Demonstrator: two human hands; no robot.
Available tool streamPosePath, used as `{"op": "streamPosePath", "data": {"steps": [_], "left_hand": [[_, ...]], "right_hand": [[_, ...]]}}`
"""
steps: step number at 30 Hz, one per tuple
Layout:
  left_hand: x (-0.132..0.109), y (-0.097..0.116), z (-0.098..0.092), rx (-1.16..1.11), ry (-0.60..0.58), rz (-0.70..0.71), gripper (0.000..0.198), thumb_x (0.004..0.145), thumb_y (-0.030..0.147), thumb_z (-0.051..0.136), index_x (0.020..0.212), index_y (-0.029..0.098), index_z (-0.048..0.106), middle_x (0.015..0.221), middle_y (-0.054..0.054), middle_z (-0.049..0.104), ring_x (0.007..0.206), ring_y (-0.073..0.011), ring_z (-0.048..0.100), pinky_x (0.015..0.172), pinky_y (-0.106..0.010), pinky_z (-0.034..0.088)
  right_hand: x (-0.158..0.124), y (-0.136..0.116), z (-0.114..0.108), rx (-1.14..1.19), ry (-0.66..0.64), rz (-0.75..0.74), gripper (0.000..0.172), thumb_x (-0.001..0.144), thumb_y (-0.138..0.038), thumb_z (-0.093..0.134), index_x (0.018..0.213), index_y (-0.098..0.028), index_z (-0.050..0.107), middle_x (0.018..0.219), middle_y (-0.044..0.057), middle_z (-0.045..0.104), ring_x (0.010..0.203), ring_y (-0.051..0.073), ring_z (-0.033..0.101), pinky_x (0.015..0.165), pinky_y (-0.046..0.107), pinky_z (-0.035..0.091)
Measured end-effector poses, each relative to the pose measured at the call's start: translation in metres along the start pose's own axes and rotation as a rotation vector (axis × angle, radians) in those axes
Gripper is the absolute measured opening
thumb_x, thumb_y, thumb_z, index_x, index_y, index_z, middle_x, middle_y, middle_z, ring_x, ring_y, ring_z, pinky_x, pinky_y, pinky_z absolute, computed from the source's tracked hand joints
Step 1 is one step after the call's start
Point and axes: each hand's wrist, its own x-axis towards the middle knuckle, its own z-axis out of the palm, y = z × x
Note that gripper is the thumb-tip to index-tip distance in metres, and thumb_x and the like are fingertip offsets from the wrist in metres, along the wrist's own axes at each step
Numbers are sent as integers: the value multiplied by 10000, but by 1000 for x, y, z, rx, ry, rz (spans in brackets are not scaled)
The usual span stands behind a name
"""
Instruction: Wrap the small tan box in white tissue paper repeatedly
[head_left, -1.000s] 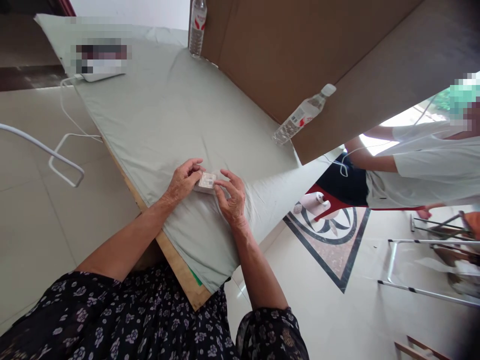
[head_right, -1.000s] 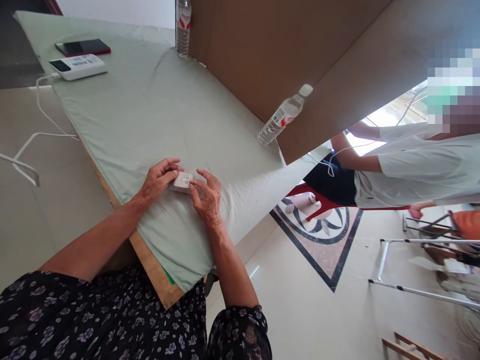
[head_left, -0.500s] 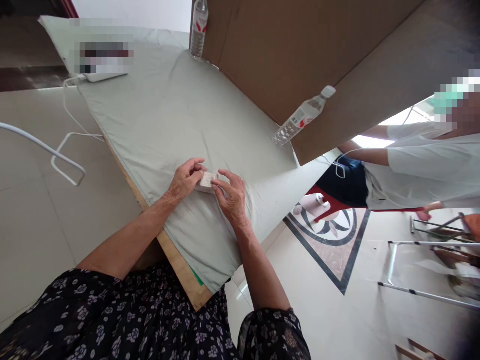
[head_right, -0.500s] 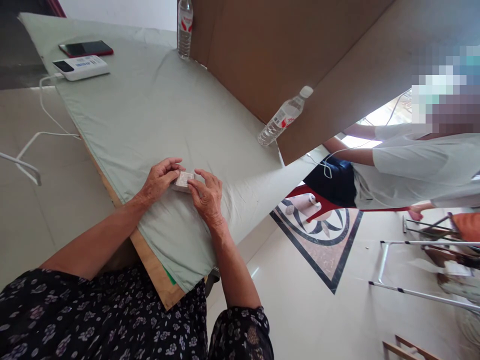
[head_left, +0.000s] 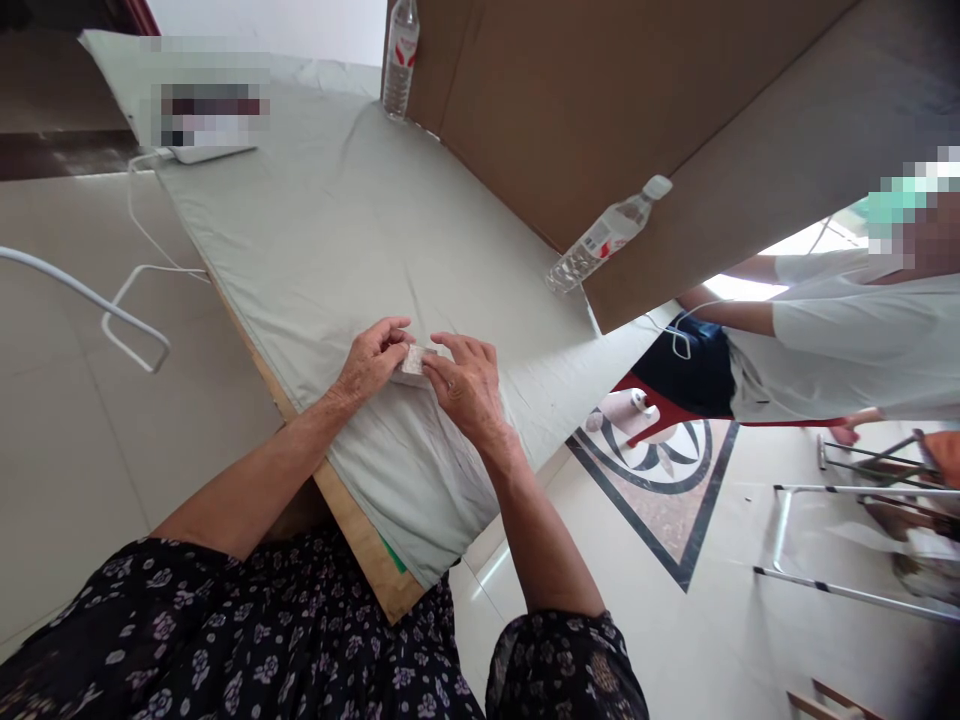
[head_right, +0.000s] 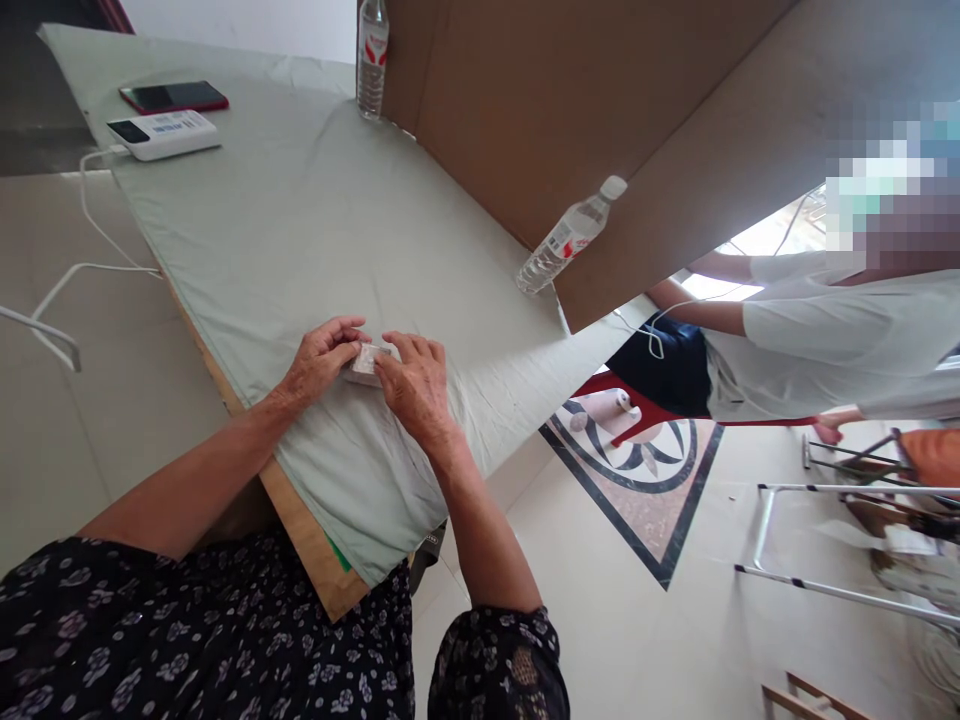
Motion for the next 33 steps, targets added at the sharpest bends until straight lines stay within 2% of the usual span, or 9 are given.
{"op": "streamPosePath", "data": {"steps": [4, 10, 15, 18, 22, 26, 30, 33], "left_hand": [[0, 0, 0, 18, -9, 5, 497, 728, 298, 650, 1201, 151, 681, 970, -48, 743, 792, -151, 642, 750, -284, 513], [-2, 1, 0, 135, -22, 47, 539, 722, 281, 681, 1247, 159, 678, 1074, -86, 748, 870, -182, 665, 838, -326, 547], [-5, 1, 1, 359, -55, 127, 665, 708, 308, 754, 1351, 177, 640, 1190, -112, 723, 1071, -255, 650, 1010, -411, 522], [-7, 3, 2, 417, -108, 137, 765, 693, 341, 781, 1415, 173, 594, 1211, -111, 701, 1143, -286, 638, 1048, -431, 503], [-9, 7, 2, 373, -202, 164, 876, 699, 297, 753, 1521, 164, 480, 1271, -110, 677, 1114, -261, 653, 1045, -401, 512], [-8, 3, 3, 329, -198, 249, 948, 685, 218, 727, 1575, 173, 404, 1493, -148, 562, 1288, -288, 591, 1151, -419, 455], [-4, -3, 3, 315, -177, 278, 1014, 680, 232, 755, 1608, 143, 357, 1536, -197, 511, 1380, -327, 522, 1223, -477, 376], [-4, -4, 3, 262, -164, 256, 1044, 685, 280, 797, 1622, 184, 348, 1575, -201, 470, 1389, -339, 505, 1209, -508, 380]], "right_hand": [[4, -1, 7, 5, 27, -20, 242, 1038, -192, 534, 908, -258, 728, 1285, 69, 760, 1190, 258, 651, 1016, 457, 437], [6, 3, 15, 81, 59, 21, 241, 1065, -235, 435, 968, -242, 656, 1331, 110, 725, 1209, 263, 653, 1033, 457, 435], [16, 9, 9, 71, 113, 20, 227, 1072, -237, 382, 1007, -238, 599, 1382, 132, 693, 1227, 238, 662, 1033, 425, 442], [27, 14, 0, 55, 117, 9, 217, 1073, -229, 378, 1001, -234, 583, 1398, 140, 681, 1240, 235, 656, 1036, 419, 440], [42, 21, -12, 49, 114, 24, 208, 1076, -234, 384, 1006, -238, 579, 1429, 126, 658, 1269, 239, 631, 1053, 428, 433], [57, 28, -19, 73, 105, 41, 215, 1086, -272, 384, 1027, -244, 588, 1459, 109, 629, 1292, 249, 610, 1080, 446, 427], [80, 41, -13, 96, 96, 59, 223, 1083, -287, 395, 1016, -231, 601, 1462, 133, 620, 1342, 274, 575, 1089, 469, 433], [99, 56, -5, 121, 78, 75, 217, 1073, -298, 428, 988, -226, 614, 1450, 140, 623, 1324, 282, 580, 1097, 492, 441]]}}
